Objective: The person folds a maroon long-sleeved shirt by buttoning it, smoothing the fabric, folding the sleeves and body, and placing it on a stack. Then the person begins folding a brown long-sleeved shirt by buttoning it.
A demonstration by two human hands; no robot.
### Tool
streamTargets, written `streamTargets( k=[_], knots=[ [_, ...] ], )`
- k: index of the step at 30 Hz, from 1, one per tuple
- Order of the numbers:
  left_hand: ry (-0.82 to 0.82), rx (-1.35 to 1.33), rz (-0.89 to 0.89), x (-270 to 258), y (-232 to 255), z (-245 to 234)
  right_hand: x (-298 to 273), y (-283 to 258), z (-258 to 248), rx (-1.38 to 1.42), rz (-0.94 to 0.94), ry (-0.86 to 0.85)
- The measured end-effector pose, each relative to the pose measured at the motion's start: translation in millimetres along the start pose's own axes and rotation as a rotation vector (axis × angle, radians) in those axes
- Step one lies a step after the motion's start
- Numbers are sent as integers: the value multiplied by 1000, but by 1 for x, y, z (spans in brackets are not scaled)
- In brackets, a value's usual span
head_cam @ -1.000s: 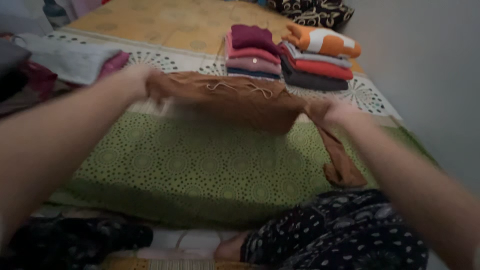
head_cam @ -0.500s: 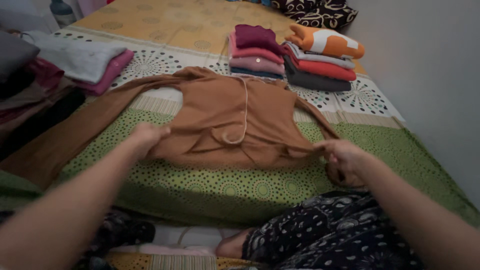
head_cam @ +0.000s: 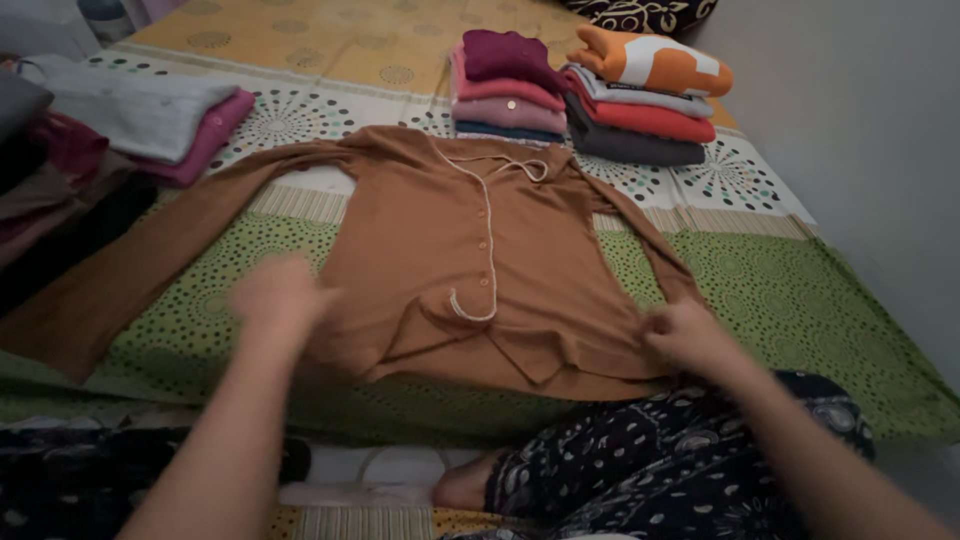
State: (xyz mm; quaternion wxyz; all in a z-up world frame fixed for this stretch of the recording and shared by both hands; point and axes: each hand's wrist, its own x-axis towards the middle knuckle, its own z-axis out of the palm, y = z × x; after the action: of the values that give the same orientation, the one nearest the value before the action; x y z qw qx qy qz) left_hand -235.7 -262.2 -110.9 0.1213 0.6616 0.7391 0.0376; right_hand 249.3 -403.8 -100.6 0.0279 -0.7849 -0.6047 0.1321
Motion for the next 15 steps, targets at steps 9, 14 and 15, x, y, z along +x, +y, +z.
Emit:
streamTargets(
  k=[9, 14, 15],
  knots=[
    [13, -242, 857, -43, 140, 41, 13, -142, 57, 431, -529, 92],
    [-42, -167, 694, -39, 146, 50, 30, -157, 62, 404, -439, 9],
    [-60, -146, 667, -39, 145, 51, 32, -157, 61, 382, -430, -15]
  ],
)
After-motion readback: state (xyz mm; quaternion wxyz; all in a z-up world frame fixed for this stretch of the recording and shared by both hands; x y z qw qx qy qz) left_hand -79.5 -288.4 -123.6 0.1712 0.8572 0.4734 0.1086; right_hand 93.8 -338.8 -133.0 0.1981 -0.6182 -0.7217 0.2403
